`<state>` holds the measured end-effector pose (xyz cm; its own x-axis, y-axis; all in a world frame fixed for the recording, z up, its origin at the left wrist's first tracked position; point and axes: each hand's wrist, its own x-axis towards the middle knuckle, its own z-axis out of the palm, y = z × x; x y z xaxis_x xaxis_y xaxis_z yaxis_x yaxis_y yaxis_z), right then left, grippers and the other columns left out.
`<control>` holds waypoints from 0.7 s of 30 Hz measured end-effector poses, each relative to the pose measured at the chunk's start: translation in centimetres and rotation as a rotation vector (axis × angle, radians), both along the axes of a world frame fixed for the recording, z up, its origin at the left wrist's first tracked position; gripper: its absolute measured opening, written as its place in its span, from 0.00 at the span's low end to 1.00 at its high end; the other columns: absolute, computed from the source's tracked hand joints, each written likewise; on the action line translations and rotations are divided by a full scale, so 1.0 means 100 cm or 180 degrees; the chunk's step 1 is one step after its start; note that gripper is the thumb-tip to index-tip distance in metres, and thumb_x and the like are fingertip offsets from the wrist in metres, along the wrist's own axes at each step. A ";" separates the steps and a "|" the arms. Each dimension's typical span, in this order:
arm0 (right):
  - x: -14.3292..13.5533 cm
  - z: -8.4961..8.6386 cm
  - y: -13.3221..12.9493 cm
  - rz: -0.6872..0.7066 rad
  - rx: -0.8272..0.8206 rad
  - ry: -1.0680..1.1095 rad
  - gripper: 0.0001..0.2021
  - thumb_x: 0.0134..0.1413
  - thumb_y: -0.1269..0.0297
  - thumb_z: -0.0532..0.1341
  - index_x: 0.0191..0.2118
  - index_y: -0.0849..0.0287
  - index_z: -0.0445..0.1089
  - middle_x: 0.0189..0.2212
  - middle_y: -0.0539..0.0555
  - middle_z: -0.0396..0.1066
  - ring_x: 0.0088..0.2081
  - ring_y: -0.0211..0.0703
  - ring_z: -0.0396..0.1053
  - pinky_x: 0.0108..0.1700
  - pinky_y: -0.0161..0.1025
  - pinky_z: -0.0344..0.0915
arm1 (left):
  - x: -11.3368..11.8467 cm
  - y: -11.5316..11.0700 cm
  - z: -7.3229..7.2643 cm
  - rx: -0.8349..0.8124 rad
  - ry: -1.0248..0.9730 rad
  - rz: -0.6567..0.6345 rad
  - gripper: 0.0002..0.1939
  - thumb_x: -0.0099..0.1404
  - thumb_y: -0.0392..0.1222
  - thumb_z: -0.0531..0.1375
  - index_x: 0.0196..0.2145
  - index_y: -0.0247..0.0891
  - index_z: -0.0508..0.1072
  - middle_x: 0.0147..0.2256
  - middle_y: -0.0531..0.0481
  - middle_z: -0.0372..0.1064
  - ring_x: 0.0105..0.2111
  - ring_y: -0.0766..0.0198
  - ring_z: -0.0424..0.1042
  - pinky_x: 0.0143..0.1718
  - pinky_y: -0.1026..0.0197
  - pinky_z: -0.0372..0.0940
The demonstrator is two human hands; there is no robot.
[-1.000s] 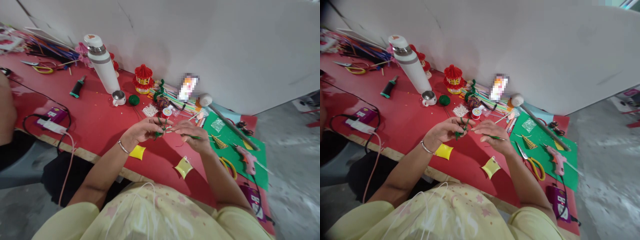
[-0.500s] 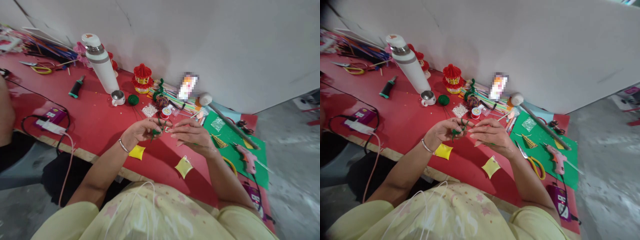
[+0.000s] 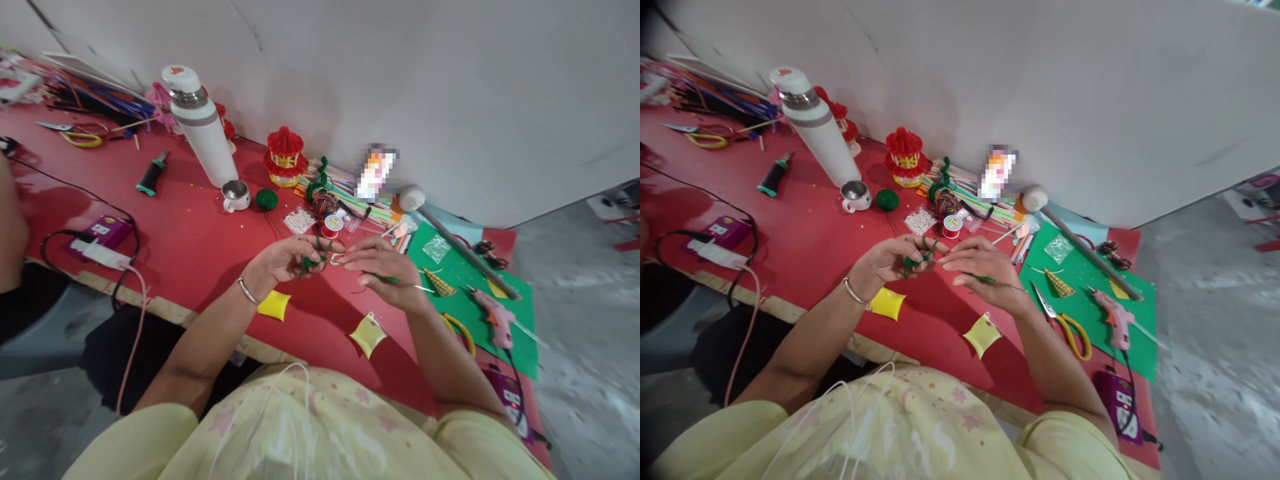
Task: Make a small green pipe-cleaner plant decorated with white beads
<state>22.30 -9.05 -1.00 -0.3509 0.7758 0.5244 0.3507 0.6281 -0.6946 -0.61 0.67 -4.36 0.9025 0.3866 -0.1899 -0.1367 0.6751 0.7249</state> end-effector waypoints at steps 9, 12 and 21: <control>-0.006 -0.021 -0.003 -0.0195 -0.0803 0.1215 0.11 0.64 0.51 0.64 0.42 0.45 0.83 0.38 0.53 0.83 0.45 0.52 0.77 0.54 0.55 0.72 | 0.003 -0.003 0.000 0.0251 0.0220 0.0293 0.21 0.46 0.36 0.69 0.41 0.32 0.84 0.24 0.50 0.70 0.20 0.73 0.62 0.18 0.68 0.48; -0.021 -0.040 -0.002 -0.0411 -0.0987 0.1773 0.12 0.63 0.48 0.63 0.43 0.44 0.82 0.40 0.53 0.83 0.46 0.51 0.77 0.56 0.56 0.71 | 0.010 -0.008 0.002 0.0587 0.0272 0.0727 0.23 0.49 0.38 0.73 0.45 0.33 0.83 0.24 0.51 0.71 0.19 0.75 0.61 0.17 0.69 0.46; -0.036 -0.043 0.005 -0.1150 -0.0410 0.1375 0.16 0.60 0.44 0.64 0.45 0.46 0.81 0.47 0.54 0.81 0.54 0.54 0.75 0.59 0.56 0.70 | 0.025 -0.016 -0.001 0.0848 0.0171 0.1731 0.32 0.44 0.39 0.78 0.48 0.33 0.80 0.26 0.52 0.75 0.25 0.70 0.72 0.29 0.66 0.66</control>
<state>18.74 -8.55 -5.35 0.1731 0.8737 0.4546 0.1948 0.4221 -0.8854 1.93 -0.97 -4.43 0.5540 0.8301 -0.0631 -0.3697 0.3132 0.8748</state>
